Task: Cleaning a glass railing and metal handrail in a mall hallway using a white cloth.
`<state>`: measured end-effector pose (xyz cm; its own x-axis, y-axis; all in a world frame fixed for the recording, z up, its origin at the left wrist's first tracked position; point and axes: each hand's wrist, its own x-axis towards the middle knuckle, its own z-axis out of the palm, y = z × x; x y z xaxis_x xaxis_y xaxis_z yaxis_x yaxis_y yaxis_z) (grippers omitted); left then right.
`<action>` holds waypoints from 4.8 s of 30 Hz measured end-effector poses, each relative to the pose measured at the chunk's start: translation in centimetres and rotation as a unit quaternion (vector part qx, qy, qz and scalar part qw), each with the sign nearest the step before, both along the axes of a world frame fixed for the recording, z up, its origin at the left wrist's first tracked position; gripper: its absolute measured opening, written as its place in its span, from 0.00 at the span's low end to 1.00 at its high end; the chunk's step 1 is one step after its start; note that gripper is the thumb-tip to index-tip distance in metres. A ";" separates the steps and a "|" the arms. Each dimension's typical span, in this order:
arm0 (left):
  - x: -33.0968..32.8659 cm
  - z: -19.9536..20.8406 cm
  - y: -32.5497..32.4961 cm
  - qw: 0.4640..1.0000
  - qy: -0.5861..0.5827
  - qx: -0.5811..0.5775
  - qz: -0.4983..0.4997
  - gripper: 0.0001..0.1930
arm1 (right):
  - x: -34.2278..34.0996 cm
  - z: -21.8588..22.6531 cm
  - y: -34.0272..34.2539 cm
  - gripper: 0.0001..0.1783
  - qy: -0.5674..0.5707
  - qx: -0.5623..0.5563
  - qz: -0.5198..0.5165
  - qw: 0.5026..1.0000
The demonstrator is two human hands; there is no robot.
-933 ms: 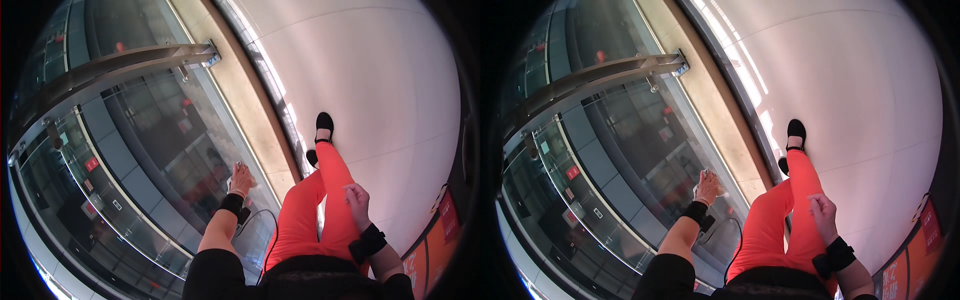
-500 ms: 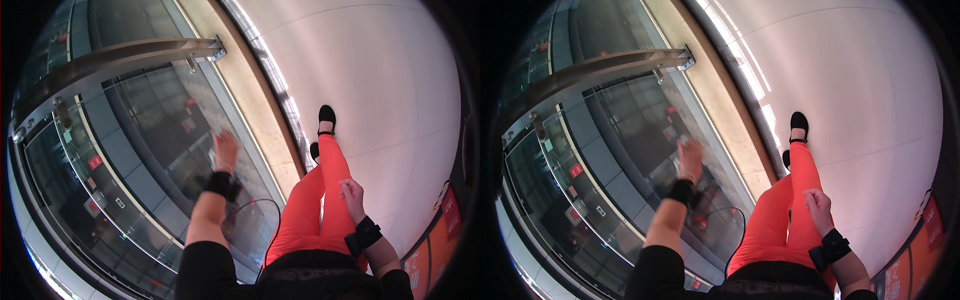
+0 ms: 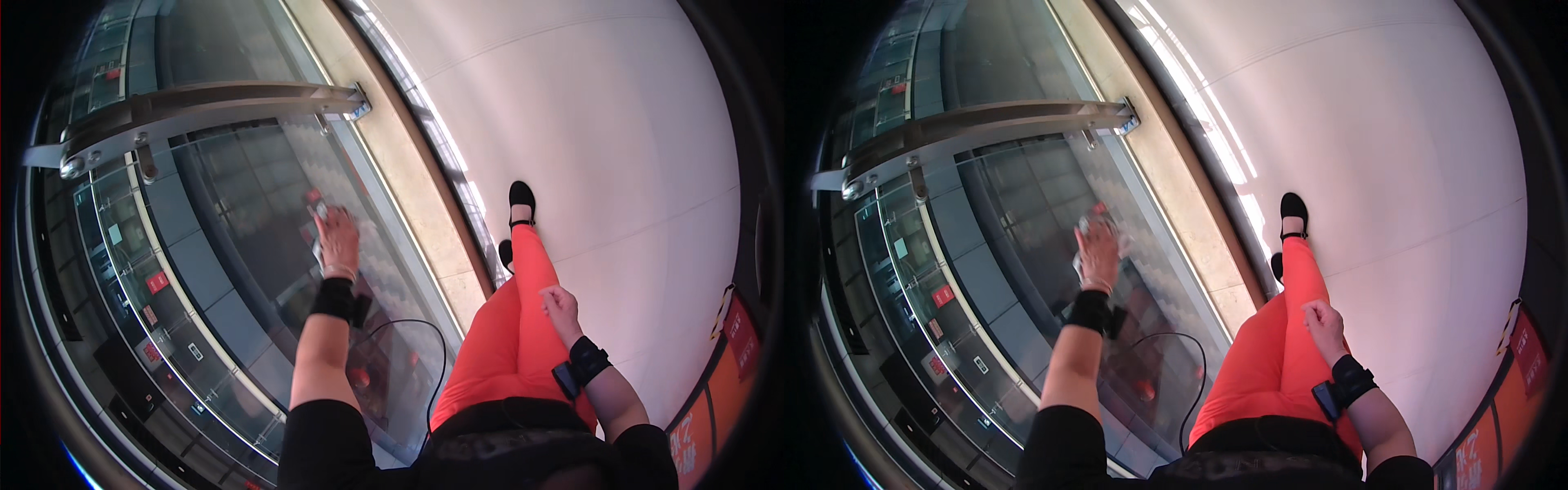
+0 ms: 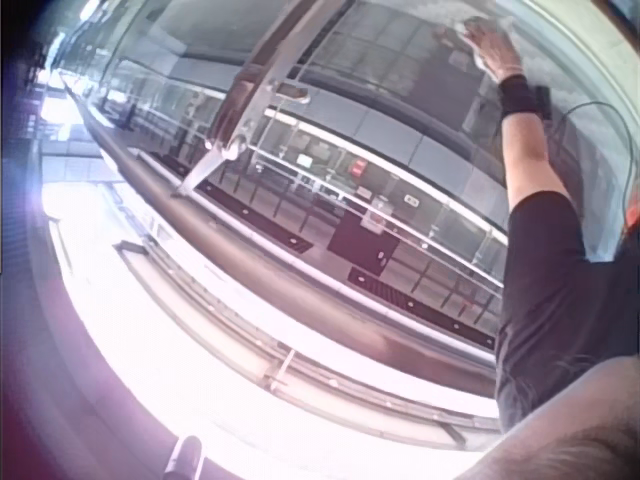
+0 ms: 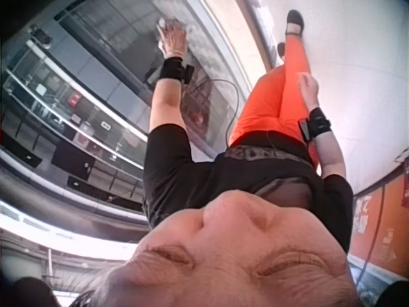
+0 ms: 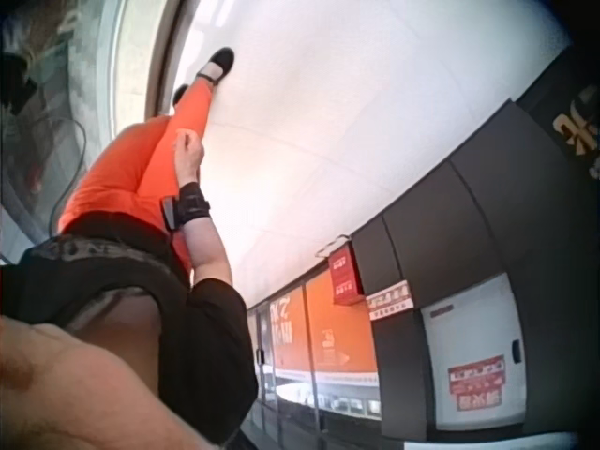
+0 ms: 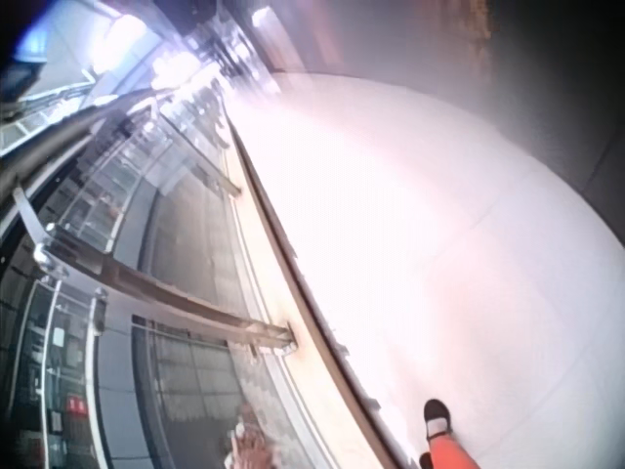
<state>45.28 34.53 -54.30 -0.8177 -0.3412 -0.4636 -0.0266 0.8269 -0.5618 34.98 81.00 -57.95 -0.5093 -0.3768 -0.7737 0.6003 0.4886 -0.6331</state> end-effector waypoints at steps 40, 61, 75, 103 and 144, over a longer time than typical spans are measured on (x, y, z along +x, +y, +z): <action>9.8 13.2 12.0 0.984 0.028 0.078 0.158 0.26 | 3.5 2.7 3.9 0.09 -0.013 -0.058 -0.028 0.998; 15.0 31.5 19.6 0.909 0.239 -0.179 0.291 0.24 | 1.4 4.5 4.3 0.07 -0.054 -0.113 0.027 0.992; 19.6 25.7 26.0 0.925 0.101 0.045 0.363 0.29 | 2.4 4.1 6.6 0.08 -0.060 -0.083 0.037 0.994; 13.3 7.2 17.9 0.986 -0.022 0.054 0.158 0.27 | 4.7 4.0 5.7 0.09 -0.124 -0.036 0.054 0.990; 14.9 -12.8 15.1 0.951 -0.152 0.257 0.084 0.23 | 6.5 2.0 7.9 0.09 -0.135 0.047 -0.058 0.988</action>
